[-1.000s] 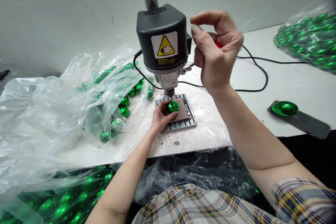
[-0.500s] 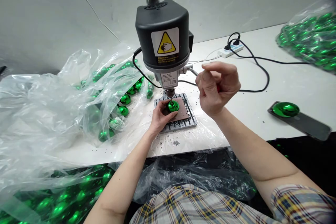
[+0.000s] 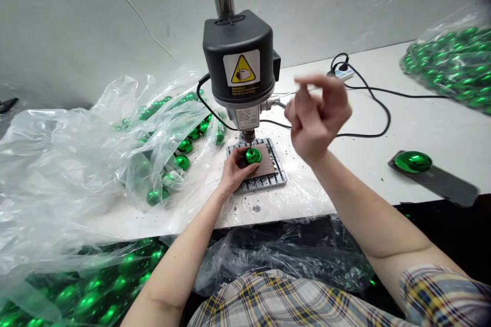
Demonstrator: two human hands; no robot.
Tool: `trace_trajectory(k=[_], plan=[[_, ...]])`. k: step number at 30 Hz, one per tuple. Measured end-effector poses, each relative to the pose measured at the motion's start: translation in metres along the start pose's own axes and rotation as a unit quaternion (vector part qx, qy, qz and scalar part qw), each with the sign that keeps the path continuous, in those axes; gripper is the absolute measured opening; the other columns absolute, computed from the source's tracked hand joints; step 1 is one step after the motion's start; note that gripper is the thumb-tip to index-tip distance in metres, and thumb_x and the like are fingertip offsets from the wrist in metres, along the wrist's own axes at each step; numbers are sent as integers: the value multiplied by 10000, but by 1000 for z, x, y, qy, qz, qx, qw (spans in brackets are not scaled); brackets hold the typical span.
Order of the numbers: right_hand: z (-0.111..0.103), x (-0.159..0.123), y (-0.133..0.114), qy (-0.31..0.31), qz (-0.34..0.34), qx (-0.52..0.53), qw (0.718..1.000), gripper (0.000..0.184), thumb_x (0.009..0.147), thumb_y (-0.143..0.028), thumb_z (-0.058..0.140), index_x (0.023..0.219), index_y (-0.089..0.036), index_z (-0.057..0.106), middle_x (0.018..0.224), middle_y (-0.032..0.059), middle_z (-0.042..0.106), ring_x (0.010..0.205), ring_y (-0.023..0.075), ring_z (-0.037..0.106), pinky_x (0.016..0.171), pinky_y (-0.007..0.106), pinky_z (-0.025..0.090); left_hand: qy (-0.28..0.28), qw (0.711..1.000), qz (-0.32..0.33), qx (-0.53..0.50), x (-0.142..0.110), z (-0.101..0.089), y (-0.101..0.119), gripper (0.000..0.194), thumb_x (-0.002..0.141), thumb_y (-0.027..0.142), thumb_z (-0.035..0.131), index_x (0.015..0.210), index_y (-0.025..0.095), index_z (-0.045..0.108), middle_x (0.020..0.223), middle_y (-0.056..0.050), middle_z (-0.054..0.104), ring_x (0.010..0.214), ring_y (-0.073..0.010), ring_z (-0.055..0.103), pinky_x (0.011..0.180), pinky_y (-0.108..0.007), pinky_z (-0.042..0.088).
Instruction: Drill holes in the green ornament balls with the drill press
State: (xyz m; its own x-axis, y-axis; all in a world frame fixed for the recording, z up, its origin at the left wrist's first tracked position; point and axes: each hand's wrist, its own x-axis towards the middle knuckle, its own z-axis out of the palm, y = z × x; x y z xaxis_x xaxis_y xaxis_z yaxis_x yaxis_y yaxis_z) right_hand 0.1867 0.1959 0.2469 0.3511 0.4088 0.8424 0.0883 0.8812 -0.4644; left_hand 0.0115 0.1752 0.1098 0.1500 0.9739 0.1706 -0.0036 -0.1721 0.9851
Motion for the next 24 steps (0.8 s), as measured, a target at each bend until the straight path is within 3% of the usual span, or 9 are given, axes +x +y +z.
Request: trace_trajectory(k=[3, 8, 11, 13, 15, 17, 19, 21, 24], plan=[[19, 48, -13, -44, 153, -7, 987, 154, 921, -473, 597, 1001, -350, 643, 625, -3, 535, 435, 154, 418, 389, 316, 324, 24, 999, 4, 20, -1, 3, 7, 553, 653, 333, 911, 1105, 189, 628, 1054, -81, 704, 984, -233, 673, 916, -387, 550], [39, 86, -17, -43, 227, 22, 973, 211, 958, -153, 507, 794, -262, 583, 507, -54, 322, 429, 125, 304, 426, 285, 325, 99, 980, 115, 129, -61, 3, 25, 462, 723, 289, 849, 1140, 223, 660, 1156, -105, 666, 1089, -264, 638, 978, -418, 521], [39, 84, -17, -42, 212, 18, 976, 323, 961, -59, 467, 731, -256, 579, 479, -60, 309, 455, 118, 311, 453, 272, 346, -78, 959, 204, 182, -123, -1, 19, 467, 730, 263, 840, 1175, 267, 700, 1249, -127, 660, 1125, -292, 646, 978, -428, 542], [39, 82, -17, -46, 197, 16, 979, 346, 971, -45, 454, 727, -258, 577, 468, -64, 303, 466, 118, 324, 466, 257, 362, -234, 912, 214, 261, -157, -2, 6, 411, 802, 275, 778, 1206, 293, 704, 1316, -143, 644, 1143, -307, 649, 976, -448, 553], [40, 80, -15, -32, 176, 35, 983, 353, 972, -22, 434, 734, -238, 581, 467, -71, 291, 455, 110, 329, 465, 244, 363, -337, 847, 156, 381, -179, 0, -9, 432, 887, 216, 659, 1309, 305, 646, 1416, -153, 585, 1222, -323, 613, 1013, -482, 533], [43, 80, -13, -6, 161, 73, 984, 337, 958, 3, 436, 736, -199, 589, 481, -76, 311, 427, 91, 326, 436, 240, 329, -371, 786, 74, 490, -190, 3, -18, 591, 900, 129, 577, 1459, 306, 509, 1495, -161, 512, 1309, -334, 553, 1053, -507, 497], [46, 80, -12, 15, 159, 103, 982, 310, 937, 18, 457, 732, -163, 604, 495, -72, 359, 394, 74, 306, 388, 240, 265, -372, 753, 70, 538, -194, 4, -19, 679, 887, 114, 565, 1527, 281, 410, 1515, -170, 488, 1334, -326, 531, 1055, -477, 492], [47, 79, -13, 22, 172, 107, 979, 309, 915, 31, 458, 729, -152, 624, 472, -67, 380, 358, 75, 271, 337, 247, 178, -334, 768, 185, 515, -189, 0, -11, 534, 904, 159, 557, 1430, 243, 517, 1417, -156, 586, 1237, -279, 600, 986, -404, 528], [47, 78, -15, 26, 188, 99, 977, 348, 881, 56, 445, 704, -166, 647, 413, -71, 345, 325, 87, 227, 303, 253, 86, -141, 806, 356, 451, -150, -27, 13, 233, 928, 131, 477, 1029, 194, 677, 1044, -97, 734, 913, -183, 681, 807, -303, 548]])
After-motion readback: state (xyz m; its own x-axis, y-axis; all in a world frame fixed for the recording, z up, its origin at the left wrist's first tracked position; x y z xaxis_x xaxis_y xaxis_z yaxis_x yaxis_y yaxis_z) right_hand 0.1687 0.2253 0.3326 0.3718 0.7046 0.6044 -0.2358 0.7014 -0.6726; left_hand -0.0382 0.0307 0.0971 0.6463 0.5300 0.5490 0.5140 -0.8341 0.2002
